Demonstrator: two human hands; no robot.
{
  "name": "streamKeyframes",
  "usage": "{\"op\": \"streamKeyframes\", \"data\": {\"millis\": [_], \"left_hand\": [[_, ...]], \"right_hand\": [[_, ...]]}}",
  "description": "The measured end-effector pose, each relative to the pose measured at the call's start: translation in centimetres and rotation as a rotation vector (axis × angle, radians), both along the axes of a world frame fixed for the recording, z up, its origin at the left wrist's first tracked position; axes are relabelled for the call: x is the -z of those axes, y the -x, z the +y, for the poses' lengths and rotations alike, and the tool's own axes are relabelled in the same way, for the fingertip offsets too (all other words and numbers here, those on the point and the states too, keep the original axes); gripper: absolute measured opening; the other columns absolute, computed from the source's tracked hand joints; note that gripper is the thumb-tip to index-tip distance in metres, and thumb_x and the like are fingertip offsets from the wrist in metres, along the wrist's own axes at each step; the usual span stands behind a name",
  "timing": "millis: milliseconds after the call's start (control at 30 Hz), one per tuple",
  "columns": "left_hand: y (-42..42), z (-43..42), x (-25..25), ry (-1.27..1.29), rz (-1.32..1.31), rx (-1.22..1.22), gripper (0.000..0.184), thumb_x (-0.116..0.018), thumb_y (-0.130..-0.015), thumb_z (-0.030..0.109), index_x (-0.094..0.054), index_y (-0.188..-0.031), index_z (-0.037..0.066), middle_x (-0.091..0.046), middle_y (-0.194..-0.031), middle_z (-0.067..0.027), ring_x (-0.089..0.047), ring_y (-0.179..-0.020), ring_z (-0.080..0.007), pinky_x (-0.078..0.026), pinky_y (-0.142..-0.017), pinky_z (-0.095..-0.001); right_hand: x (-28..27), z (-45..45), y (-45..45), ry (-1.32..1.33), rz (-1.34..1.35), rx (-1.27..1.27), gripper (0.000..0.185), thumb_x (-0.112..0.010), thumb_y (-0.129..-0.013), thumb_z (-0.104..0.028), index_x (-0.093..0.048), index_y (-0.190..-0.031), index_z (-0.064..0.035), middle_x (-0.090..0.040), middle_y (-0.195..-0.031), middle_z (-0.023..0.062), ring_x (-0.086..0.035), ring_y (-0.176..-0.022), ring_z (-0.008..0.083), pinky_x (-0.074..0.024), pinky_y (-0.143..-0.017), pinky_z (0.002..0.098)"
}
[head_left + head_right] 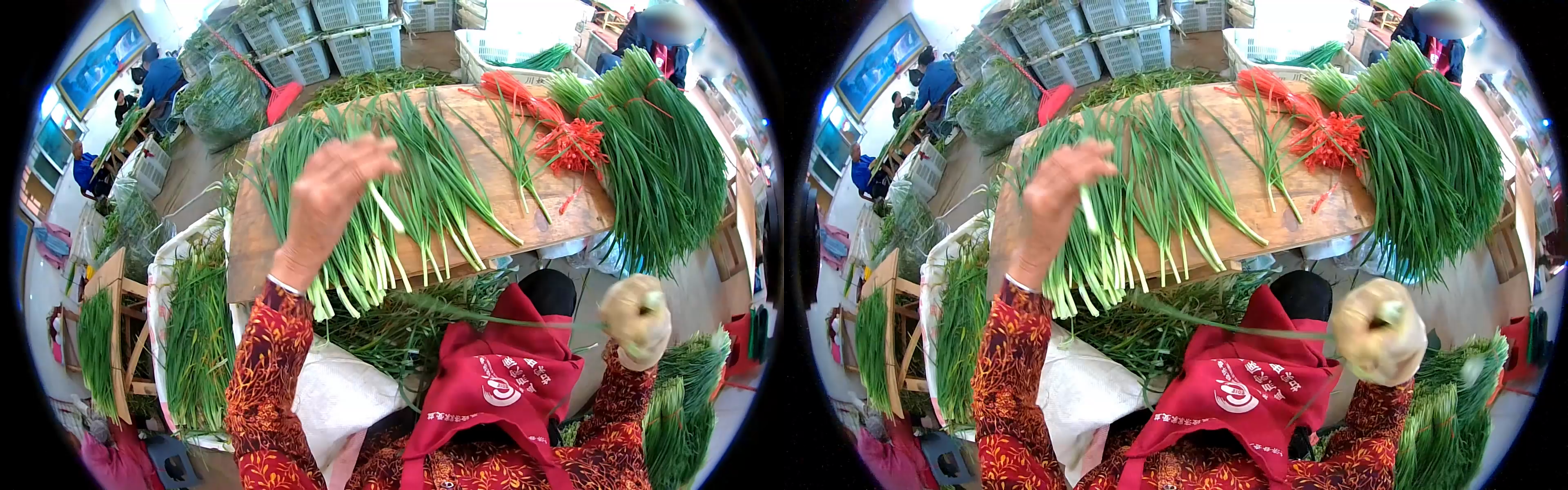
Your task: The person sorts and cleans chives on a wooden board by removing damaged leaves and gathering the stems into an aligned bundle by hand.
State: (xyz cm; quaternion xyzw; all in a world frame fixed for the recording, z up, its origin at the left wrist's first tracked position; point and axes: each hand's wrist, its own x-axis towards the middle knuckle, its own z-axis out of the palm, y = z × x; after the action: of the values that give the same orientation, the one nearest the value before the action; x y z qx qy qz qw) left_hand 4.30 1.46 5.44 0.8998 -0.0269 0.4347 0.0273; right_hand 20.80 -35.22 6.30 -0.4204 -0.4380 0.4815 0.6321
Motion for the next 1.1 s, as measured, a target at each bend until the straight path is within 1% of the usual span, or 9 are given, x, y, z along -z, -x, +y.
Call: {"op": "streamKeyframes", "data": {"millis": [67,100,167,333,433,500,667,800,1100], "left_hand": [[-0.7,-0.5,-3.8,0.02,-0.1,0.015,0.026,-0.062,-0.082,0.007,-0.067,-0.102,0.023,-0.065,-0.115,0.005,-0.059,-0.113,-0.0155,-0.045,-0.101,-0.0352],[-1.1,-0.7,-4.8,0.027,-0.154,0.024,0.025,-0.061,-0.082,0.007,-0.067,-0.101,0.022,-0.065,-0.116,0.0045,-0.059,-0.113,-0.0158,-0.044,-0.103,-0.0351],[-2.3,-1.1,-4.9,-0.067,-0.123,0.05,0.026,-0.061,-0.082,0.005,-0.067,-0.101,0.022,-0.064,-0.117,0.0037,-0.058,-0.115,-0.0165,-0.043,-0.104,-0.0354],[-4.3,-1.1,5.5,-0.233,0.309,0.178,0.036,-0.063,-0.079,0.002,-0.062,-0.109,0.021,-0.059,-0.125,0.0024,-0.053,-0.121,-0.0185,-0.038,-0.109,-0.0395],[-1.1,-2.5,9.0,-0.094,0.659,0.109,0.065,-0.055,-0.074,-0.007,-0.044,-0.134,0.018,-0.042,-0.141,-0.0035,-0.036,-0.134,-0.0209,-0.02,-0.116,-0.0446],[-0.2,-2.4,8.6,-0.011,0.69,0.066,0.07,-0.053,-0.072,-0.008,-0.04,-0.136,0.015,-0.038,-0.143,-0.0045,-0.032,-0.136,-0.0215,-0.02,-0.115,-0.045],[-2.0,-3.4,9.0,-0.115,0.553,0.189,0.054,-0.055,-0.075,-0.003,-0.049,-0.126,0.014,-0.049,-0.133,-0.0043,-0.039,-0.131,-0.0203,-0.021,-0.114,-0.0452],[-1.8,-2.6,9.6,-0.074,0.5,0.065,0.028,-0.059,-0.076,0.004,-0.059,-0.103,0.01,-0.058,-0.105,-0.0028,-0.053,-0.112,-0.0189,-0.025,-0.112,-0.0444],[-2.6,-2.9,8.7,0.264,0.456,0.006,0.018,-0.06,-0.086,0.015,-0.058,-0.103,0.01,-0.061,-0.095,-0.0047,-0.056,-0.1,-0.0221,-0.033,-0.104,-0.0421]], "right_hand": [[0.1,2.0,1.6,0.506,-0.109,0.131,0.018,-0.071,-0.081,-0.015,-0.065,-0.081,0.0027,-0.064,-0.074,0.0122,-0.061,-0.065,0.0149,-0.0479,-0.057,0.025],[2.0,3.6,1.4,0.496,-0.624,0.007,0.019,-0.069,-0.082,-0.019,-0.068,-0.093,-0.0047,-0.067,-0.091,0.0091,-0.064,-0.083,0.0193,-0.0505,-0.073,0.0287],[4.7,4.8,3.1,0.655,-1.145,-0.141,0.026,-0.065,-0.084,-0.028,-0.067,-0.104,-0.012,-0.063,-0.112,0.0065,-0.063,-0.095,0.0268,-0.0505,-0.082,0.0341],[7.3,5.9,4.8,0.466,-1.183,-0.279,0.045,-0.062,-0.085,-0.044,-0.058,-0.118,-0.0149,-0.054,-0.13,0.0077,-0.062,-0.1,0.0298,-0.0503,-0.085,0.0392],[4.8,6.6,4.2,0.452,-1.211,-0.183,0.043,-0.064,-0.083,-0.043,-0.059,-0.115,-0.0141,-0.058,-0.124,0.0091,-0.063,-0.097,0.0303,-0.0509,-0.083,0.0389],[4.8,7.7,3.3,0.351,-1.209,0.095,0.036,-0.066,-0.082,-0.037,-0.061,-0.107,-0.0116,-0.065,-0.098,0.0108,-0.064,-0.09,0.0306,-0.0517,-0.076,0.039],[7.1,14.0,2.1,0.475,-1.302,0.5,0.03,-0.064,-0.083,-0.034,-0.062,-0.096,-0.0068,-0.065,-0.087,0.0169,-0.064,-0.079,0.0363,-0.051,-0.067,0.0433],[9.1,15.7,0.8,0.614,-1.305,0.496,0.026,-0.062,-0.082,-0.031,-0.062,-0.084,-0.0047,-0.065,-0.078,0.0184,-0.064,-0.077,0.0381,-0.0497,-0.068,0.0453],[8.8,14.7,-0.7,0.764,-0.933,0.49,0.03,-0.054,-0.089,-0.031,-0.064,-0.096,-0.0034,-0.063,-0.064,0.0127,-0.065,-0.065,0.0259,-0.048,-0.063,0.0359]]}}
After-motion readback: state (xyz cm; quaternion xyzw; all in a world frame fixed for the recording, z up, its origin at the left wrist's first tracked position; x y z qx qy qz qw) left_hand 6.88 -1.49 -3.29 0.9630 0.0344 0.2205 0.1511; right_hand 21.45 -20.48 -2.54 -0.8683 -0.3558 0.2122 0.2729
